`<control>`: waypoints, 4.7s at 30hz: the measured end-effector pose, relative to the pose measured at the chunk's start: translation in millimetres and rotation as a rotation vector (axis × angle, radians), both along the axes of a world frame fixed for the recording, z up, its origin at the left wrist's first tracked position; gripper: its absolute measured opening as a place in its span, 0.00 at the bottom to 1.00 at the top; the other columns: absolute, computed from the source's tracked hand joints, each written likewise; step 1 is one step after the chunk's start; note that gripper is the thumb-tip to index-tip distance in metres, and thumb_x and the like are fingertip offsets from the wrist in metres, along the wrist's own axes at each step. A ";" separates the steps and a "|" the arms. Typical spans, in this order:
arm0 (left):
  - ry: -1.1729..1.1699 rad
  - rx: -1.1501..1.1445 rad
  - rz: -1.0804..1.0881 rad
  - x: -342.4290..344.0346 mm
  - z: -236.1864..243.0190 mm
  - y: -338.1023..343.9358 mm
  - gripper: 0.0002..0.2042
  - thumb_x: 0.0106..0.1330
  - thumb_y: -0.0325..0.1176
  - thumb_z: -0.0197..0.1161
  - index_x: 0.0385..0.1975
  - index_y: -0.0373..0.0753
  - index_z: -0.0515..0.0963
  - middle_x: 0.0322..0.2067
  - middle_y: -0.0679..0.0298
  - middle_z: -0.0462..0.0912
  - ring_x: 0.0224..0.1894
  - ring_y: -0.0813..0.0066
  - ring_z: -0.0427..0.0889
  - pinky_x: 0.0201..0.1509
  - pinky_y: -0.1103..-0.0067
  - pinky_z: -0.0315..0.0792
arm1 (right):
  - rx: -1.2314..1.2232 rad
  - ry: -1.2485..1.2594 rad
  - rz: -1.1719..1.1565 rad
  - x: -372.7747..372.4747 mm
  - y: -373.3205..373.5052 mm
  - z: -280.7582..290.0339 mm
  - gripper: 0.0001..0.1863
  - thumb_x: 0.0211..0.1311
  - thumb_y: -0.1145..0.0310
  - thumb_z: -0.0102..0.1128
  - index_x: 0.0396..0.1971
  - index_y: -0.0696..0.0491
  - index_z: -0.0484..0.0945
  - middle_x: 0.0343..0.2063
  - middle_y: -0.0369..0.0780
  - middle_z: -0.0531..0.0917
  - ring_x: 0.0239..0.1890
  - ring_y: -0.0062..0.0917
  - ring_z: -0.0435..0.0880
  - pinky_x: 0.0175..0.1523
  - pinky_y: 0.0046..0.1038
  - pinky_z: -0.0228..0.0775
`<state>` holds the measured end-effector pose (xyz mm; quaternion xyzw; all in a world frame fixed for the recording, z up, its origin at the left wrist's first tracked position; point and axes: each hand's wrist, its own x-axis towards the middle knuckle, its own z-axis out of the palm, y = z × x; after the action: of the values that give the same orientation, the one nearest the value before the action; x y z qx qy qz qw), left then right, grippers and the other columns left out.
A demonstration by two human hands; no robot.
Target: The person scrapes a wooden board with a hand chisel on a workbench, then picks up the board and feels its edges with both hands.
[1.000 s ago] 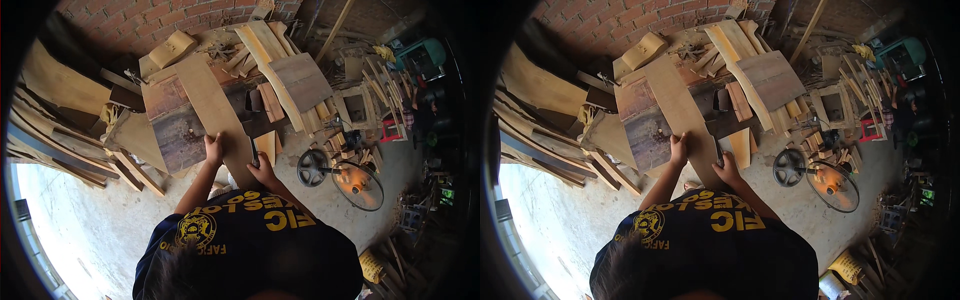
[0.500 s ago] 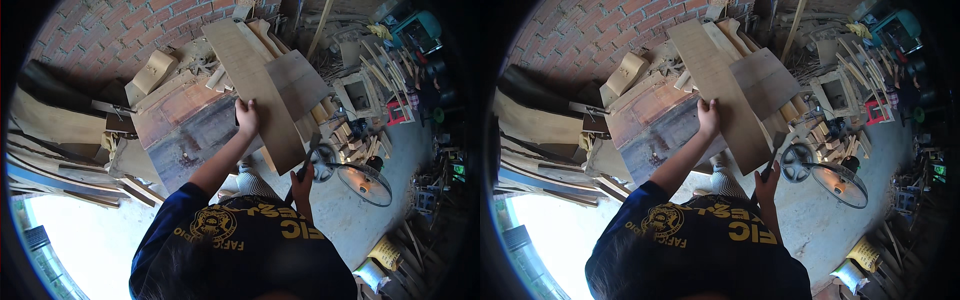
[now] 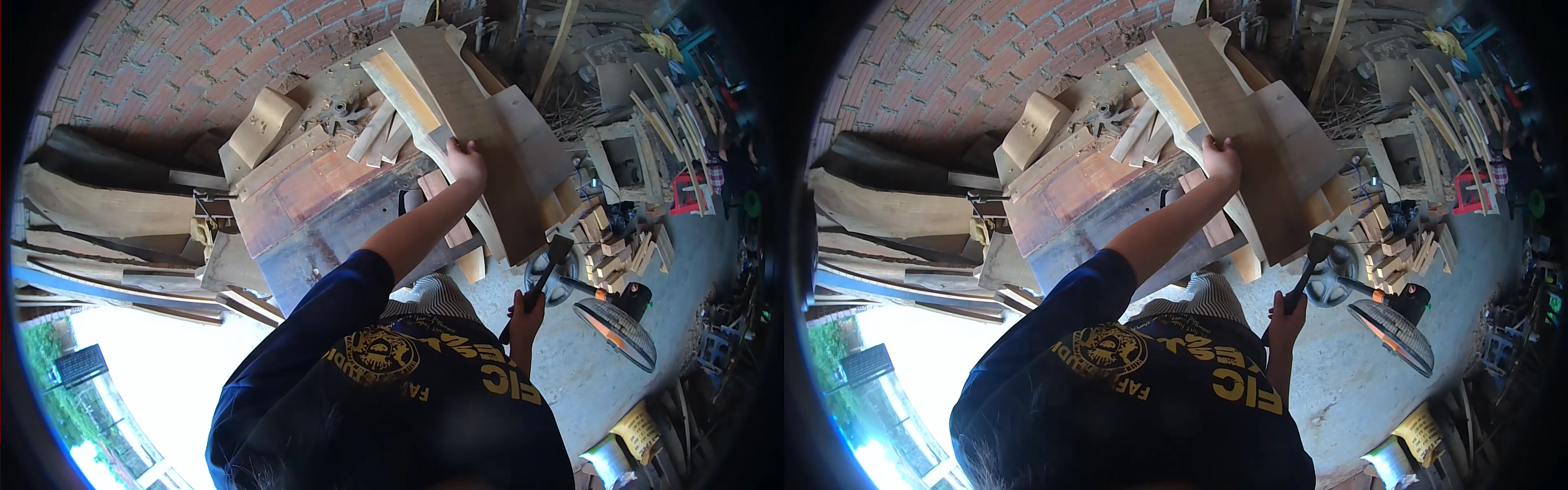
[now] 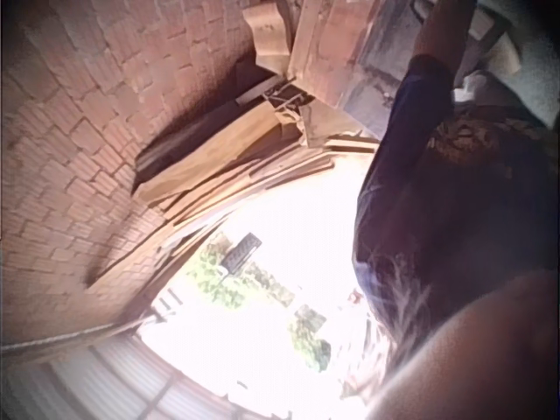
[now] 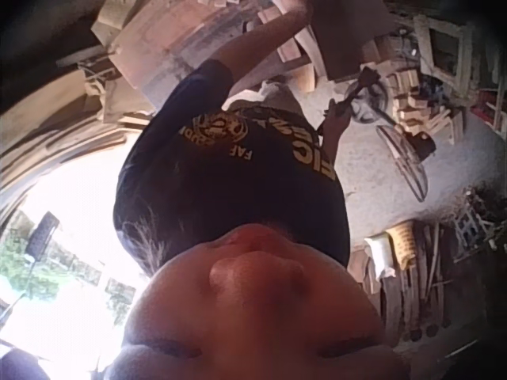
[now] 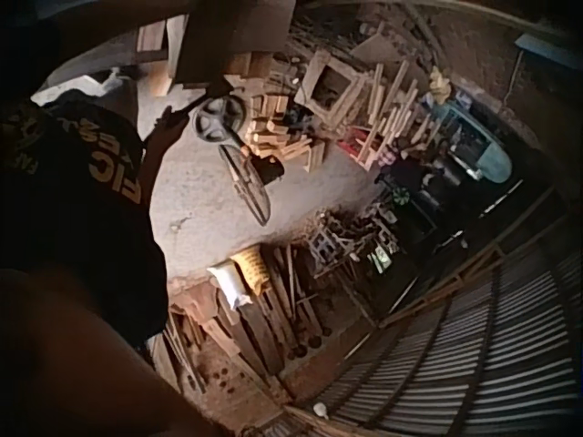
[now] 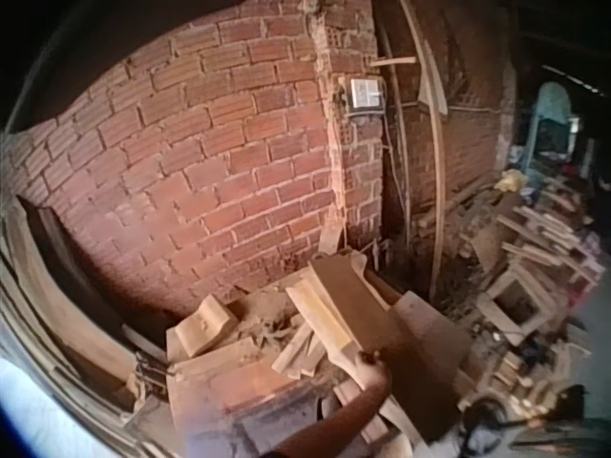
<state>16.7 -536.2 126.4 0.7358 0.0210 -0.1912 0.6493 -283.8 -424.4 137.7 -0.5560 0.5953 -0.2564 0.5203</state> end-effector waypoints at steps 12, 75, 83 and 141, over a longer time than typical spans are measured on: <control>0.176 0.208 -0.510 52.5 -28.9 18.8 0.15 0.64 0.29 0.53 0.49 0.30 0.69 0.39 0.52 0.80 0.44 0.61 0.79 0.48 0.70 0.73 | 0.133 -0.061 0.372 50.8 -43.1 51.3 0.12 0.58 0.74 0.59 0.41 0.54 0.70 0.22 0.32 0.73 0.21 0.15 0.73 0.26 0.20 0.68; 0.149 1.310 0.474 7.0 -105.3 501.1 0.31 0.65 0.54 0.45 0.60 0.35 0.62 0.53 0.55 0.71 0.57 0.59 0.67 0.61 0.65 0.56 | -0.167 0.629 1.581 408.2 41.5 9.3 0.23 0.62 0.56 0.57 0.53 0.52 0.68 0.29 0.42 0.81 0.22 0.31 0.80 0.26 0.31 0.71; 0.149 1.277 0.475 9.1 -103.4 499.9 0.32 0.64 0.55 0.45 0.60 0.35 0.62 0.53 0.55 0.70 0.57 0.58 0.67 0.61 0.64 0.55 | -0.891 0.905 1.612 427.7 -42.4 24.2 0.15 0.66 0.55 0.46 0.48 0.45 0.68 0.39 0.44 0.82 0.41 0.43 0.80 0.42 0.43 0.70; 0.143 1.187 0.511 6.7 -100.9 503.0 0.29 0.63 0.52 0.50 0.58 0.37 0.63 0.52 0.56 0.72 0.57 0.59 0.68 0.61 0.63 0.55 | -1.136 0.518 2.025 578.3 223.8 -14.4 0.17 0.66 0.55 0.45 0.49 0.46 0.71 0.42 0.44 0.81 0.46 0.40 0.79 0.48 0.42 0.70</control>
<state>23.3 -33.2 25.5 0.9267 0.3407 -0.0350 0.1543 294.6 -200.5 123.3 -0.9597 -0.2262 0.1641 0.0296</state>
